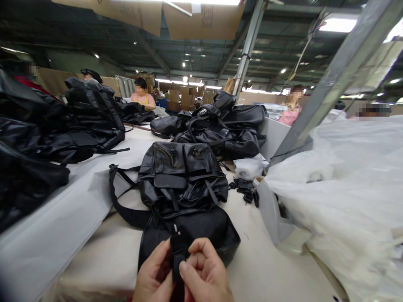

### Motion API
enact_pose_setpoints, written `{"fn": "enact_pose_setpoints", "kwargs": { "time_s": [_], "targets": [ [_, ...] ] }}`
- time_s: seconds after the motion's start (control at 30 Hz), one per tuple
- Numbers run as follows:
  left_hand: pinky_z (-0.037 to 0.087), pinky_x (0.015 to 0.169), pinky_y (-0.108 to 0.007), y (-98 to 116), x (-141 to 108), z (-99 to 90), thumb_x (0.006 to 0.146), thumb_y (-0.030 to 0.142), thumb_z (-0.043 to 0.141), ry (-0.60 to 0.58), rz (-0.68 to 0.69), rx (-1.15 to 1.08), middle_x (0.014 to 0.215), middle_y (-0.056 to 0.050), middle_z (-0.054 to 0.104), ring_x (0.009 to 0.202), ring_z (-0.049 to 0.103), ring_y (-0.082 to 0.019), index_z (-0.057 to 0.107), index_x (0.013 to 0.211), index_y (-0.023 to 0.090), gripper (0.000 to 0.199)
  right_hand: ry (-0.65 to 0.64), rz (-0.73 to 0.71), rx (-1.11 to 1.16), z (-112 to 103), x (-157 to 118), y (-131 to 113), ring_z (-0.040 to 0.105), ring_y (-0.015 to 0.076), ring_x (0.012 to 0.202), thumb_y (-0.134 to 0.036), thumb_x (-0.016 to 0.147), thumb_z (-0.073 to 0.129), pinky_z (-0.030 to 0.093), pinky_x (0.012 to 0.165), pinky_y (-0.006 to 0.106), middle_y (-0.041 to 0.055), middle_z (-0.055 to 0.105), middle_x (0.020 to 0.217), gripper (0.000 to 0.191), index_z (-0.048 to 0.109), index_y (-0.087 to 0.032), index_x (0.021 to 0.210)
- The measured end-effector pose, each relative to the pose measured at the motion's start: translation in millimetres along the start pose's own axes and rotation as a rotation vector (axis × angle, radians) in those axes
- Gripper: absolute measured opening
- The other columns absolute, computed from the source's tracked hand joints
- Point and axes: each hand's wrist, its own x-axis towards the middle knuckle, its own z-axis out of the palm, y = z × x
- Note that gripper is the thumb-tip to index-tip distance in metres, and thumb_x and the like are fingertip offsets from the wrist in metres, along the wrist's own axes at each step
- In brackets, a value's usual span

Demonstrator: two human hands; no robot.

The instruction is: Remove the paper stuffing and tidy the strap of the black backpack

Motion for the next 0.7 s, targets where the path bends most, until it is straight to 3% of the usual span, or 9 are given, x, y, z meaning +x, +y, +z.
{"fn": "enact_pose_setpoints", "kwargs": {
  "time_s": [0.13,0.33,0.47,0.6,0.7],
  "targets": [
    [0.053,0.095,-0.032,-11,-4,1.9,0.085,0.04,0.063,0.059,-0.047,-0.057,0.119,-0.012,0.064,0.104,0.064,-0.024,0.062,0.124,0.018,0.045,-0.045,0.041,-0.082,-2,3,-4,0.038,0.001,0.035,-0.048,0.069,0.081,0.03,0.037,0.011,-0.0131,0.048,0.056,0.052,0.041,-0.021,0.088],
    [0.054,0.093,-0.032,-17,-4,0.3,0.084,0.04,0.063,0.048,-0.032,-0.051,0.121,-0.013,0.066,0.106,0.065,-0.025,0.062,0.125,0.018,0.046,-0.079,0.044,-0.165,-7,6,-3,0.035,0.0004,0.036,-0.038,0.072,0.074,0.035,0.038,0.012,-0.0133,0.046,0.06,0.041,0.04,-0.022,0.089],
    [0.055,0.091,-0.031,-19,-5,-1.8,0.083,0.035,0.063,0.044,-0.069,-0.098,0.118,-0.012,0.068,0.101,0.067,-0.023,0.054,0.133,0.019,0.053,-0.092,0.064,-0.162,-7,5,-5,0.036,0.0008,0.04,-0.033,0.07,0.072,0.032,0.038,0.01,-0.0125,0.047,0.06,0.038,0.04,-0.021,0.087],
    [0.056,0.087,-0.028,-16,-3,-7.5,0.084,0.031,0.06,0.002,-0.041,0.0,0.115,-0.012,0.07,0.099,0.068,-0.022,0.057,0.128,0.019,0.046,-0.095,0.059,-0.155,-6,5,-10,0.035,0.0005,0.039,-0.034,0.071,0.074,0.034,0.039,0.01,-0.0132,0.045,0.059,0.039,0.041,-0.022,0.087],
    [0.056,0.087,-0.028,-13,0,-10.5,0.087,0.03,0.056,-0.042,0.01,0.1,0.114,-0.01,0.071,0.098,0.069,-0.022,0.059,0.124,0.02,0.038,-0.044,0.04,-0.137,-5,5,-5,0.041,0.0013,0.038,-0.043,0.07,0.078,0.038,0.039,0.012,-0.0117,0.048,0.062,0.049,0.047,-0.022,0.101]
  ]
}}
